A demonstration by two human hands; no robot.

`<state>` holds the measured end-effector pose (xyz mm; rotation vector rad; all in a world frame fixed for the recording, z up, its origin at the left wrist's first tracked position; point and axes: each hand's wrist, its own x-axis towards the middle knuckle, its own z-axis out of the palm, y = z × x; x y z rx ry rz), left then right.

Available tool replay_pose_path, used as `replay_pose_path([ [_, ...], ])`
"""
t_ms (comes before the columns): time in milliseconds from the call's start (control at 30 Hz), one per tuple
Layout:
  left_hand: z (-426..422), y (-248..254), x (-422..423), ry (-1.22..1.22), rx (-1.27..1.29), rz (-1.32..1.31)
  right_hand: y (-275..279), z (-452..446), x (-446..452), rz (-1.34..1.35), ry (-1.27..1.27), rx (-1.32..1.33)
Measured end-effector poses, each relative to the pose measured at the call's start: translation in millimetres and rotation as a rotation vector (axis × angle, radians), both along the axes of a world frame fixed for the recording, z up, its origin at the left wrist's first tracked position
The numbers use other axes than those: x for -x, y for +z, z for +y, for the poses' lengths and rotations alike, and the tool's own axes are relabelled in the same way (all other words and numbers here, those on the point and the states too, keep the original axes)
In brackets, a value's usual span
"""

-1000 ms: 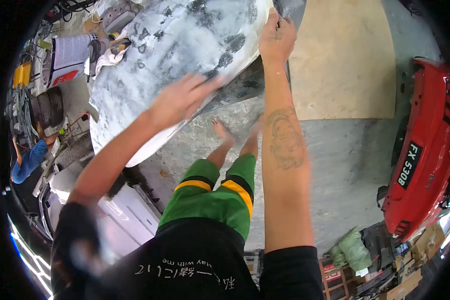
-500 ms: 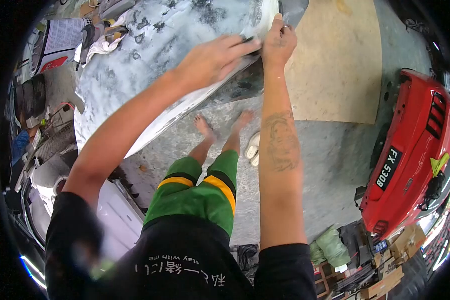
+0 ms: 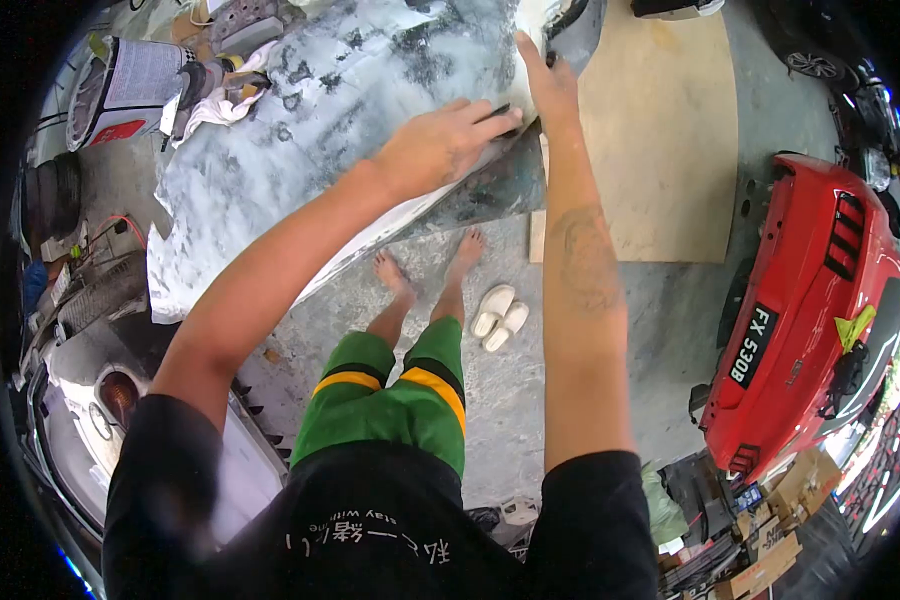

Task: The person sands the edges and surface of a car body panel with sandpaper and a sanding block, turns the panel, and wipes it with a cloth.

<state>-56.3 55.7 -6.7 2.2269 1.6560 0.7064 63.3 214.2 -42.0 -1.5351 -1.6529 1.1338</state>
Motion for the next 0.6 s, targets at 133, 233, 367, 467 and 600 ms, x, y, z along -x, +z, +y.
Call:
replay_pose_path([
  [133, -42, 4, 8, -0.011, 0.063, -0.071, -9, 15, 8, -0.121, 0.066, 0.045],
  [233, -104, 14, 34, -0.059, 0.251, -0.009, -3, 18, 8, -0.169, 0.138, 0.163],
  [367, -48, 4, 17, -0.078, 0.171, 0.104, -11, 20, 9, -0.142, 0.146, 0.066],
  [467, 5, -5, 2, -0.042, 0.025, -0.014, -9, 20, 9, -0.262, 0.126, 0.145],
  [600, -88, 4, 19, 0.003, 0.136, 0.002, -8, 17, 9, -0.023, 0.081, 0.169],
])
